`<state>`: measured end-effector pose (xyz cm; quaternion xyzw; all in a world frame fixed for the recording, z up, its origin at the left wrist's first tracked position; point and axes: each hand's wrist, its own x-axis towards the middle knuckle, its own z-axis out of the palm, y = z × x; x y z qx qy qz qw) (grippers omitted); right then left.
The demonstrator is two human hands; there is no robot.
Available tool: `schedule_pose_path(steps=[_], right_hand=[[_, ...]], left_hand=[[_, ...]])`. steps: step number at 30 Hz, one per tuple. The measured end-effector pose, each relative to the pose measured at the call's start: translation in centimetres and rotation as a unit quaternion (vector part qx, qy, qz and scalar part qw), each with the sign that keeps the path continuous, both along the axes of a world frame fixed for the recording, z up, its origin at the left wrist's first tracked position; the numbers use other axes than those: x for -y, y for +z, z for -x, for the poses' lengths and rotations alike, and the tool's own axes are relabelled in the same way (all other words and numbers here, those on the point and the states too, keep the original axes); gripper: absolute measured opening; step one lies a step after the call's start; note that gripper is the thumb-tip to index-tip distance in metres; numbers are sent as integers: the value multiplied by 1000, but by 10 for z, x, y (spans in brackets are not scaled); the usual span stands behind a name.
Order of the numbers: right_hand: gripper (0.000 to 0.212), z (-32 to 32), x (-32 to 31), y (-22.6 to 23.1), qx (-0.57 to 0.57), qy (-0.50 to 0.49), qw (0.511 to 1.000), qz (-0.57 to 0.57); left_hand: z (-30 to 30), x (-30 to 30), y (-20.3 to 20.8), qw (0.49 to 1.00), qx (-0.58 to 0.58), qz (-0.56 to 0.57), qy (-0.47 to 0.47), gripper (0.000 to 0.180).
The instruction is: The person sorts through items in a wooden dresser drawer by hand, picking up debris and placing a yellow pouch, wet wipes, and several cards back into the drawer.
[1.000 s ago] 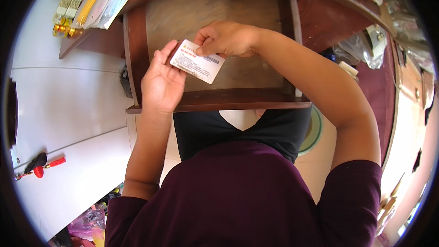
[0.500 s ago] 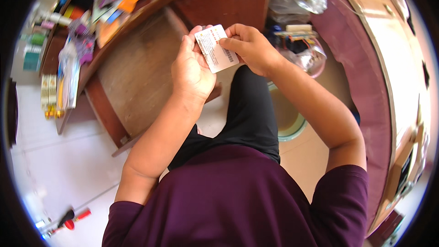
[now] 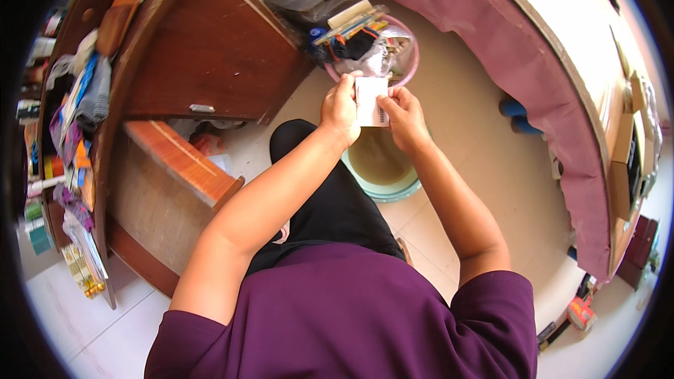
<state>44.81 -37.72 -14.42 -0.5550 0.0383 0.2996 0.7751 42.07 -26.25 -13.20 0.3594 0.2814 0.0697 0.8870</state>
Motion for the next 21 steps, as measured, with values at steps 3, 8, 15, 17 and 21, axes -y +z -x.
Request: schedule_pose_path(steps=[3, 8, 15, 17, 21], right_hand=[[14, -10, 18, -27, -59, -52, 997, -5], [14, -36, 32, -77, -100, -132, 986, -16], [16, -80, 19, -131, -109, -223, 951, 184], [18, -90, 12, -137, -103, -199, 926, 304], [20, -96, -4, -144, -40, -161, 874, 457]], left_hand=[[-21, 15, -32, 999, -29, -5, -38, 37], [-48, 23, -68, 989, -90, -22, -118, 43], [-57, 18, -95, 965, -182, -117, -152, 38], [-54, 17, -94, 964, -182, -127, -145, 35], [-44, 16, -93, 964, -189, -136, -128, 33]])
